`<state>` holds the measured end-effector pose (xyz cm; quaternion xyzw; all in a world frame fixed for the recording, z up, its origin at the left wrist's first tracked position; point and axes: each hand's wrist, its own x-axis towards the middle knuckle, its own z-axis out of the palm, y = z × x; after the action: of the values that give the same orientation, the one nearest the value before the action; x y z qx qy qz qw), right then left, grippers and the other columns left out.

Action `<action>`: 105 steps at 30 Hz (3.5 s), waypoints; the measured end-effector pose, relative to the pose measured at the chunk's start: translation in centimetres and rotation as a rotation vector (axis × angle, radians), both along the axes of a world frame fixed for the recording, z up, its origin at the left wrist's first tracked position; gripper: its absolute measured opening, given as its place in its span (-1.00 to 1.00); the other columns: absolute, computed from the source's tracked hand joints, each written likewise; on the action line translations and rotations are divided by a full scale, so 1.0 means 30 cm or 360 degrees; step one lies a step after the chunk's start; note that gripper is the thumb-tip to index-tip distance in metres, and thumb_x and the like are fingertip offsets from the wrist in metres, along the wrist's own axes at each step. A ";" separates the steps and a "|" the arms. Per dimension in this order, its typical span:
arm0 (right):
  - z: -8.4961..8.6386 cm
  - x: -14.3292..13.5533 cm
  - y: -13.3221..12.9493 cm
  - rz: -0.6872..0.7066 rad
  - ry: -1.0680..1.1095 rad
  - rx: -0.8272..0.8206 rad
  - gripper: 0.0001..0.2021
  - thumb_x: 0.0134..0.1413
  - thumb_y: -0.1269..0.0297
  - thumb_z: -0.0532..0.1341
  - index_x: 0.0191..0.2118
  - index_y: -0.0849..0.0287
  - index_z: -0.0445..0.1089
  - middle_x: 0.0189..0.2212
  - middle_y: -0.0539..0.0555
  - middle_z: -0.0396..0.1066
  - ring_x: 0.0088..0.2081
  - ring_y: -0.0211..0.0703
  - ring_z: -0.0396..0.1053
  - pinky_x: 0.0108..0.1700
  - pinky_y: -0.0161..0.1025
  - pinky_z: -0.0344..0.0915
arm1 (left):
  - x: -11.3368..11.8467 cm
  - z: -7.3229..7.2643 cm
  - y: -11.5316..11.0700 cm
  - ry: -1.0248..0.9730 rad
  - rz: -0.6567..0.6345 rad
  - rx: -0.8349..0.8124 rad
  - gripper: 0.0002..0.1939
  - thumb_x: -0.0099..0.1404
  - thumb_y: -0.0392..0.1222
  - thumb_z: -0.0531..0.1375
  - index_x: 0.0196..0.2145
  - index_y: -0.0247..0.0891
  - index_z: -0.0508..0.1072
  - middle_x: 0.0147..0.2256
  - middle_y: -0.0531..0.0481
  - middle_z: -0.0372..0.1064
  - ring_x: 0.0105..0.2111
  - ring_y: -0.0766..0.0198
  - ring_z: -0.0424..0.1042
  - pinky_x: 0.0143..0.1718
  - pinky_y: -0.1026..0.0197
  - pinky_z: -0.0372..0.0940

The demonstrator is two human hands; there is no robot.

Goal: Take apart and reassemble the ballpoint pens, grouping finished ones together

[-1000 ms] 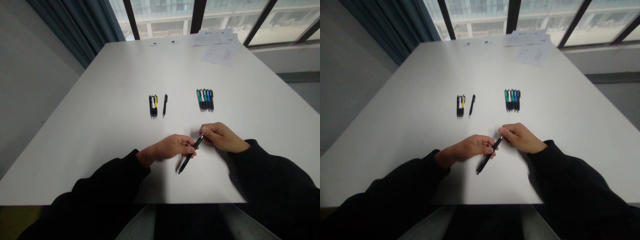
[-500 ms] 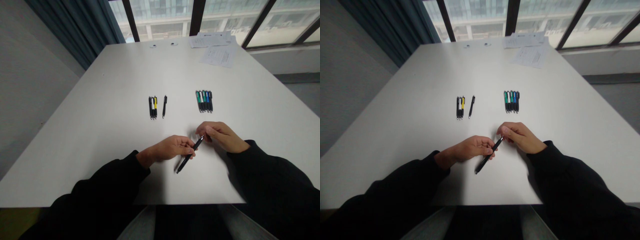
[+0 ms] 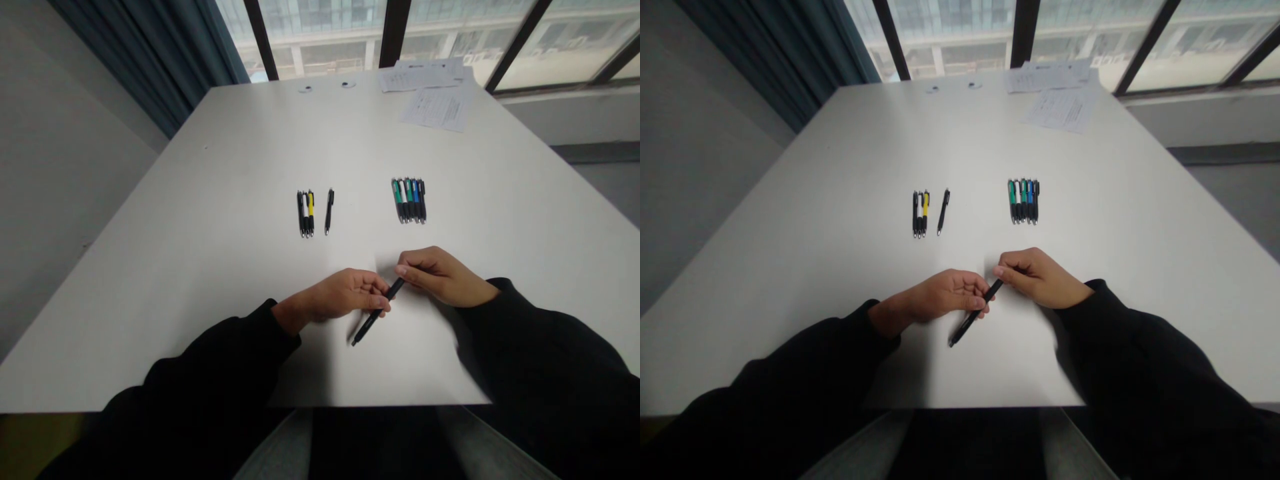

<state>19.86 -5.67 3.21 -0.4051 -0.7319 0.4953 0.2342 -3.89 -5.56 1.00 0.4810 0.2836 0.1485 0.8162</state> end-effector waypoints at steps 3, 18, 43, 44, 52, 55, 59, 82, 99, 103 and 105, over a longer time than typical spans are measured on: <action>0.007 -0.006 0.000 0.0014 -0.0034 0.0021 -0.50 0.29 -0.05 0.22 -0.55 0.15 0.14 -0.60 -0.11 0.00 -0.53 -0.31 -0.02 -0.48 -0.28 -0.03 | -0.001 0.003 -0.001 0.0009 -0.0029 -0.0026 -0.68 0.13 -0.14 0.46 -0.24 -0.35 0.51 -0.34 -0.05 0.53 -0.32 0.30 0.51 -0.16 0.19 0.36; -0.024 -0.044 -0.020 -0.0042 0.0488 -0.0453 -0.65 0.17 0.19 0.39 -0.13 0.09 0.19 -0.48 -0.11 0.37 -0.48 -0.30 0.30 -0.41 -0.32 0.24 | 0.022 -0.030 0.016 -0.0227 0.0759 0.0058 -0.61 0.12 -0.11 0.48 -0.22 -0.32 0.44 -0.25 -0.04 0.52 -0.22 0.25 0.54 -0.03 0.08 0.42; -0.034 -0.050 0.022 -0.0409 0.1018 -0.1016 -0.56 0.22 -0.09 0.19 -0.38 0.24 0.52 -0.70 0.02 0.30 -0.66 -0.23 0.18 -0.56 -0.25 0.07 | 0.010 -0.002 -0.025 -0.0097 -0.0133 -0.0080 -0.62 0.21 -0.06 0.43 -0.14 -0.34 0.48 -0.25 -0.20 0.58 -0.29 0.22 0.58 -0.18 0.16 0.41; -0.036 -0.049 0.022 -0.0407 0.1026 -0.1025 -0.57 0.22 -0.07 0.19 -0.38 0.24 0.52 -0.70 0.02 0.29 -0.65 -0.22 0.17 -0.55 -0.25 0.06 | 0.010 -0.003 -0.026 -0.0097 -0.0136 -0.0070 -0.63 0.22 -0.06 0.43 -0.14 -0.34 0.48 -0.25 -0.19 0.58 -0.29 0.23 0.57 -0.19 0.16 0.41; -0.045 -0.039 0.020 -0.0225 0.1112 -0.1162 -0.70 0.20 0.11 0.19 -0.39 0.23 0.49 -0.65 0.00 0.16 -0.58 -0.21 0.12 -0.53 -0.25 0.05 | 0.006 -0.003 -0.031 -0.0137 -0.0181 -0.0038 -0.63 0.23 -0.08 0.42 -0.14 -0.36 0.47 -0.30 -0.17 0.56 -0.33 0.23 0.55 -0.23 0.17 0.40; -0.045 -0.041 0.020 -0.0227 0.1145 -0.1150 -0.67 0.22 0.07 0.18 -0.39 0.23 0.50 -0.64 0.01 0.17 -0.58 -0.21 0.09 -0.55 -0.26 0.03 | 0.007 -0.006 -0.029 -0.0144 -0.0149 -0.0019 -0.64 0.23 -0.08 0.42 -0.14 -0.36 0.47 -0.30 -0.16 0.55 -0.33 0.24 0.55 -0.23 0.18 0.40; -0.047 -0.041 0.026 -0.0213 0.1182 -0.1139 -0.68 0.22 0.13 0.17 -0.40 0.26 0.50 -0.64 0.02 0.19 -0.58 -0.22 0.10 -0.54 -0.27 0.04 | 0.006 -0.007 -0.027 -0.0132 -0.0185 -0.0032 -0.64 0.23 -0.07 0.42 -0.15 -0.35 0.47 -0.30 -0.15 0.56 -0.33 0.25 0.55 -0.22 0.19 0.40; -0.081 -0.120 -0.048 -0.0186 -0.0918 0.0705 -0.74 0.35 0.20 0.04 -0.36 0.17 0.31 -0.49 0.07 0.45 -0.49 -0.17 0.36 -0.40 -0.24 0.04 | 0.045 -0.044 0.009 0.0069 0.0837 -0.0206 -0.45 0.11 0.07 0.47 -0.19 -0.34 0.34 -0.32 -0.10 0.53 -0.36 0.20 0.59 -0.18 0.09 0.49; -0.067 -0.126 0.195 -0.0725 -0.1747 0.0657 -0.62 0.44 0.12 -0.03 -0.15 0.24 0.45 -0.34 0.28 0.59 -0.31 0.11 0.59 -0.31 -0.16 0.30 | 0.045 -0.032 -0.010 0.0011 0.0690 -0.0149 -0.34 -0.03 0.14 0.52 -0.21 -0.31 0.31 -0.41 -0.02 0.50 -0.42 0.20 0.58 -0.27 0.11 0.46; -0.071 -0.122 0.194 -0.0771 -0.1731 0.0654 -0.60 0.45 0.10 -0.05 -0.15 0.25 0.45 -0.34 0.30 0.58 -0.32 0.10 0.59 -0.31 -0.17 0.31 | 0.046 -0.029 -0.010 0.0025 0.0637 -0.0148 -0.35 -0.03 0.15 0.51 -0.23 -0.31 0.31 -0.41 -0.03 0.50 -0.43 0.21 0.57 -0.29 0.13 0.45; -0.070 -0.122 0.195 -0.0798 -0.1721 0.0647 -0.59 0.45 0.10 -0.05 -0.15 0.25 0.45 -0.34 0.31 0.58 -0.33 0.10 0.59 -0.32 -0.17 0.31 | 0.044 -0.028 -0.009 0.0020 0.0614 -0.0150 -0.37 -0.01 0.13 0.51 -0.23 -0.30 0.31 -0.42 -0.03 0.50 -0.45 0.22 0.57 -0.31 0.14 0.44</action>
<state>16.20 0.19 1.10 -0.7050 -0.7091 0.0014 0.0123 -2.57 -5.84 0.15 0.3799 0.3823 0.2856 0.7924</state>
